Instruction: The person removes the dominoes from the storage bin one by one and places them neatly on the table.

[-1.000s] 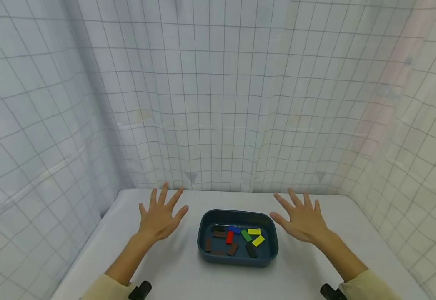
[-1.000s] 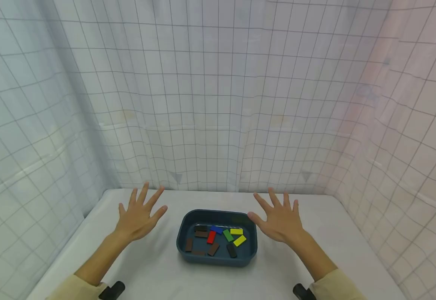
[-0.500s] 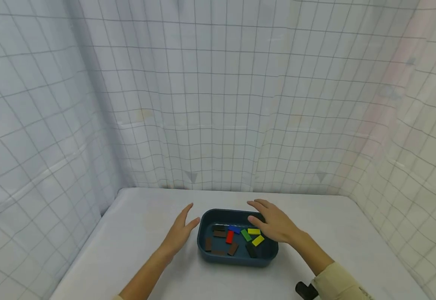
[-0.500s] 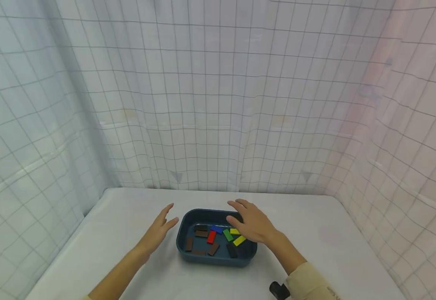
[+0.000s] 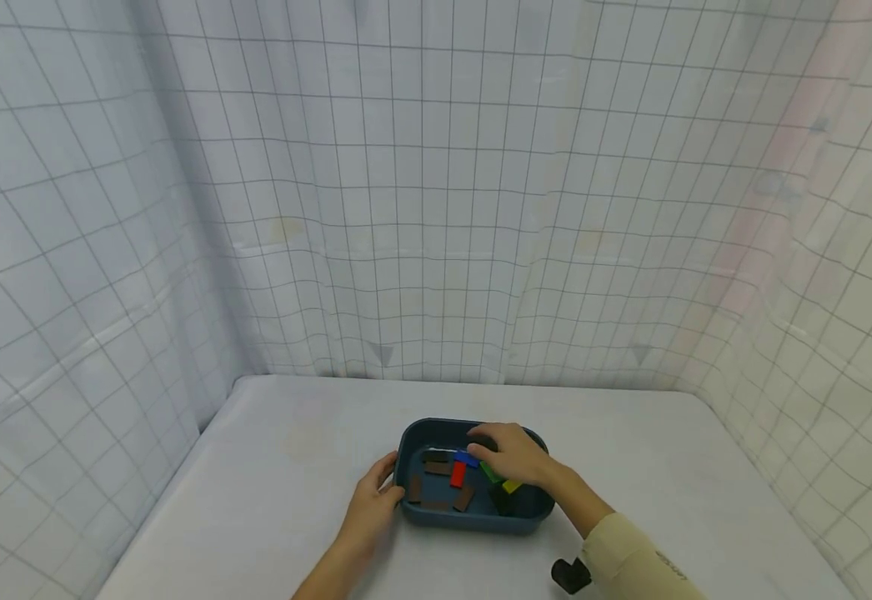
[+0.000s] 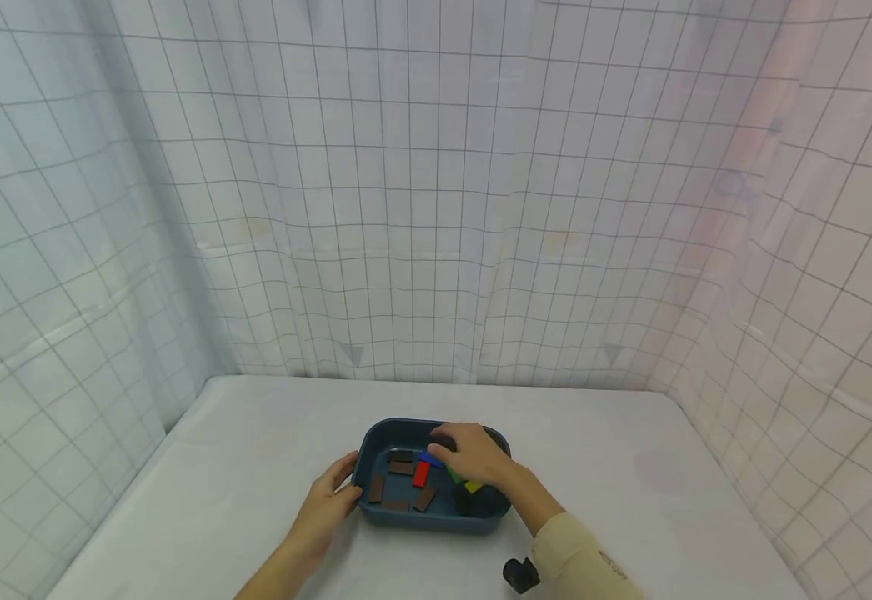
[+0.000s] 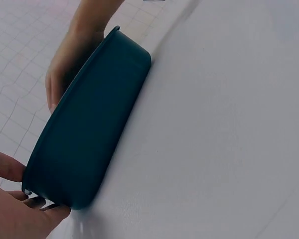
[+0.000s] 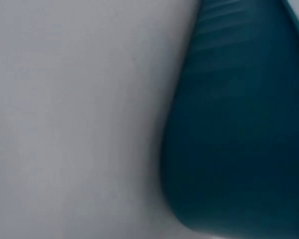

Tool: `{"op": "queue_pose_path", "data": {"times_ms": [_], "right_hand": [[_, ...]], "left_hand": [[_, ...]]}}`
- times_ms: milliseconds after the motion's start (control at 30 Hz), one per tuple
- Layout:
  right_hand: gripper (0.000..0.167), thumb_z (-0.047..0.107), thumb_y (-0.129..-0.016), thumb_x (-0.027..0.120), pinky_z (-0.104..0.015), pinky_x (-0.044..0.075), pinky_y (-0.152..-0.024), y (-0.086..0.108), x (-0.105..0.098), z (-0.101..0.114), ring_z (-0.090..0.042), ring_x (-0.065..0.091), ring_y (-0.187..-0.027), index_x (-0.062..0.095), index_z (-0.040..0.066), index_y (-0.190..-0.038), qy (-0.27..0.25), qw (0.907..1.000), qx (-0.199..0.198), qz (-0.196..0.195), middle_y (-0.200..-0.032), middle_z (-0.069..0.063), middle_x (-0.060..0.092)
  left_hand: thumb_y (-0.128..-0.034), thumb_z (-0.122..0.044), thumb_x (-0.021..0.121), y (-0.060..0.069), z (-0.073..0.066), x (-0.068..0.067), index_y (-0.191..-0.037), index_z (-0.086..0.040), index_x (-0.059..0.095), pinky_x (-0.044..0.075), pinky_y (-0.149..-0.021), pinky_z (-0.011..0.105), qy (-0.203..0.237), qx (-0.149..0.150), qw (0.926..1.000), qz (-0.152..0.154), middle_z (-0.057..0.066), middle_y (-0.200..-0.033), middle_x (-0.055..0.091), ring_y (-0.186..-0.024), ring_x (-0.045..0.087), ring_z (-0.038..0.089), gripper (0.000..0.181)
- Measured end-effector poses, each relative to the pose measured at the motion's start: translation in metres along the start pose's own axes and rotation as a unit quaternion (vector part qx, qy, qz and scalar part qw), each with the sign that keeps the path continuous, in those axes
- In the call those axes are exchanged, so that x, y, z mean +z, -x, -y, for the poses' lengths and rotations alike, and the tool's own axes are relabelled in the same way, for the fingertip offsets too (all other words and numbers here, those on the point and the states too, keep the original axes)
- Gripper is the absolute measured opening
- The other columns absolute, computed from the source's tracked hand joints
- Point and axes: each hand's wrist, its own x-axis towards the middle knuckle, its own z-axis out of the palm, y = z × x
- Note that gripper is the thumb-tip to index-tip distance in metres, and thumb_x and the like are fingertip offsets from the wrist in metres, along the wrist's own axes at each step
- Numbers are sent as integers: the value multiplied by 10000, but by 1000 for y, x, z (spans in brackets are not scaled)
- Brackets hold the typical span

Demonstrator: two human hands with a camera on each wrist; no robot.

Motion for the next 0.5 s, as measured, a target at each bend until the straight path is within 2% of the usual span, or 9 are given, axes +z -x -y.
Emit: {"op": "queue_pose_path", "data": {"times_ms": [267,367,500], "right_hand": [[226,55,-1001,669,-370,589,-887,-20,33,0,-218,710,-1055,732,-15,-1206,1079,9927,-475,241,-1153,-112,743],[205,-2,-970,691,-322,593,-857,-23,37,-1,-186,716,-1023,757,-3,-1164,1086,9925,-534,148,-1122,-91,752],[213,-37,-940,717,-299,588,-858,-23,39,-5,-167,709,-1015,764,0,-1144,885,9950,-449,81,-1109,-82,752]], "left_hand": [[-990,76,489,10,8,3,-1546,135,295,342,-1139,569,74,147,9998,-137,356,-1573,317,-1443,317,516,592],[-1023,44,493,12,11,3,-1554,123,292,330,-1149,559,146,198,9996,-122,342,-1580,317,-1466,294,489,573],[-1061,14,482,15,14,1,-1567,110,273,332,-1153,541,240,145,9996,67,327,-1603,285,-1484,262,473,556]]}}
